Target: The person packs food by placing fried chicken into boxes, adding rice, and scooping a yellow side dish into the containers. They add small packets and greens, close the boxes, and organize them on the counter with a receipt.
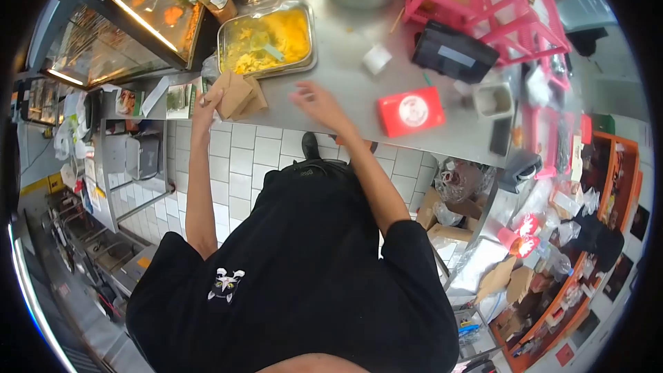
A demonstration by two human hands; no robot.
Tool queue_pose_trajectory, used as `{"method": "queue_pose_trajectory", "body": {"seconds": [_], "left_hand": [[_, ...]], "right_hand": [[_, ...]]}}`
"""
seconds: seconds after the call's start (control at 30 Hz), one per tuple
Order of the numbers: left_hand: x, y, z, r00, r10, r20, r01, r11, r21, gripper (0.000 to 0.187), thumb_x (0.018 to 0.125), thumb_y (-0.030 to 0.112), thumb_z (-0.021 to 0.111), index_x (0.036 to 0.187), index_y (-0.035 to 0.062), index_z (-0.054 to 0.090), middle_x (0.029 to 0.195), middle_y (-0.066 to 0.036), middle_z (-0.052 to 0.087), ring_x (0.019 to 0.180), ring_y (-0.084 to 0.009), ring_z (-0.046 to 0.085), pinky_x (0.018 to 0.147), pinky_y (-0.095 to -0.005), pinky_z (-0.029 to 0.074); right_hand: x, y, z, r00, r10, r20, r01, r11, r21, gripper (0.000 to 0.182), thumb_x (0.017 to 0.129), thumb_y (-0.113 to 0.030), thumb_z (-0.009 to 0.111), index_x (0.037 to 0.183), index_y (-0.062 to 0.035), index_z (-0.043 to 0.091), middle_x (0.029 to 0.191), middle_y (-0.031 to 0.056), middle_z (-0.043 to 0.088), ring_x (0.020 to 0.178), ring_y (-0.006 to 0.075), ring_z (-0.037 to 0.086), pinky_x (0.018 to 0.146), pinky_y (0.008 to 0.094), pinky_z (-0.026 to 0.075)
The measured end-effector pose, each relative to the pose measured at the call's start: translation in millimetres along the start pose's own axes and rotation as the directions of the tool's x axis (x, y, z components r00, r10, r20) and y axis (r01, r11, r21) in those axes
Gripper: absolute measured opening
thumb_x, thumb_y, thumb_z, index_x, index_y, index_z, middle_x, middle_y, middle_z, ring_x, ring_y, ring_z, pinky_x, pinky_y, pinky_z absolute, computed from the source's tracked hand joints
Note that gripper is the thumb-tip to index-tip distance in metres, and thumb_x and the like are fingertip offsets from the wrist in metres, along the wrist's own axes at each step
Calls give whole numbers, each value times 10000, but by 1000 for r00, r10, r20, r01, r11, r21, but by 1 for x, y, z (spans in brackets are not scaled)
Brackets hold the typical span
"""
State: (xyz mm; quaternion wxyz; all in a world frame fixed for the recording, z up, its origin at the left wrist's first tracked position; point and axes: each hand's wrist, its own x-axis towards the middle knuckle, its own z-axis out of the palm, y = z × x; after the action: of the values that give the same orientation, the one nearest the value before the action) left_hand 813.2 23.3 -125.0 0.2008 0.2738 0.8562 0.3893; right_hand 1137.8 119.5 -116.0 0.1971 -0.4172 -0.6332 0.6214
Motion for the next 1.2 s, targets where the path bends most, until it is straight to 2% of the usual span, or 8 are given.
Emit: {"method": "queue_pose_trajectory", "body": {"seconds": [0.07, 0.33, 0.5, 0.87, 0.93, 1.0, 1.1, 1.2], "left_hand": [[-15, 20, -2, 798, -265, 541, 448, 861, -240, 783, 805, 528, 733, 1352, 42, 453, 1285, -121, 528, 1196, -230, 512, 967, -441, 441], [-65, 36, 59, 622, -87, 778, 408, 884, -228, 634, 844, 460, 721, 1279, 33, 546, 1147, -94, 638, 1046, -190, 626, 834, -354, 548], [-116, 73, 161, 488, 218, 845, 229, 902, -365, 624, 854, 455, 720, 1260, 5, 570, 1156, -96, 646, 1015, -161, 626, 849, -322, 527], [-194, 134, 274, 478, 332, 813, 130, 889, -439, 646, 876, 455, 692, 1345, 48, 516, 1267, -93, 608, 1166, -208, 565, 981, -368, 460], [-188, 121, 259, 478, 182, 860, 458, 783, -420, 585, 903, 419, 666, 1277, -11, 533, 1097, -102, 662, 997, -161, 617, 846, -319, 503], [-168, 85, 217, 647, 402, 647, 91, 803, -590, 433, 943, 363, 617, 1186, 5, 608, 970, -67, 679, 895, -138, 628, 819, -301, 507], [-120, -3, 131, 959, 146, 243, 8, 842, -539, 284, 973, 301, 562, 956, 34, 657, 806, -40, 639, 756, -146, 599, 715, -318, 494], [-60, -97, 46, 870, -410, -274, 141, 740, -658, 280, 949, 323, 583, 1077, 75, 581, 834, -18, 599, 725, -121, 575, 640, -270, 470]], "right_hand": [[39, 19, 59, 998, 61, -27, -60, 998, 36, 718, 886, -532, 635, 1348, -2, 492, 1225, 195, 611, 1116, 287, 592, 948, 379, 474], [7, 7, 25, 966, 206, 155, -210, 978, 14, 796, 855, -568, 643, 1339, 45, 492, 1283, 238, 576, 1174, 289, 574, 983, 340, 451], [-61, 49, -57, 876, -402, -266, -23, 517, -856, 743, 841, -525, 663, 1305, 37, 516, 1258, 270, 552, 1231, 412, 469, 1049, 518, 336], [-130, 89, -187, 870, 68, -488, -248, 916, -314, 602, 957, -384, 583, 1351, 49, 442, 1339, 213, 516, 1267, 326, 460, 1096, 376, 302], [-137, 102, -206, 888, 51, -458, -237, 902, -361, 612, 957, -378, 590, 1366, 48, 432, 1359, 211, 502, 1279, 313, 453, 1103, 368, 296], [-140, 104, -205, 898, 49, -438, -241, 887, -394, 622, 956, -373, 596, 1380, 48, 421, 1379, 209, 488, 1290, 300, 446, 1110, 360, 290], [-138, 71, -183, 773, -113, -625, -162, 916, -366, 577, 949, -326, 624, 1360, 41, 451, 1388, 198, 486, 1287, 316, 450, 1113, 406, 307], [-128, 16, -141, 505, -360, -785, -135, 865, -484, 523, 946, -277, 638, 1331, 37, 477, 1350, 195, 509, 1260, 303, 470, 1082, 404, 345]]}}
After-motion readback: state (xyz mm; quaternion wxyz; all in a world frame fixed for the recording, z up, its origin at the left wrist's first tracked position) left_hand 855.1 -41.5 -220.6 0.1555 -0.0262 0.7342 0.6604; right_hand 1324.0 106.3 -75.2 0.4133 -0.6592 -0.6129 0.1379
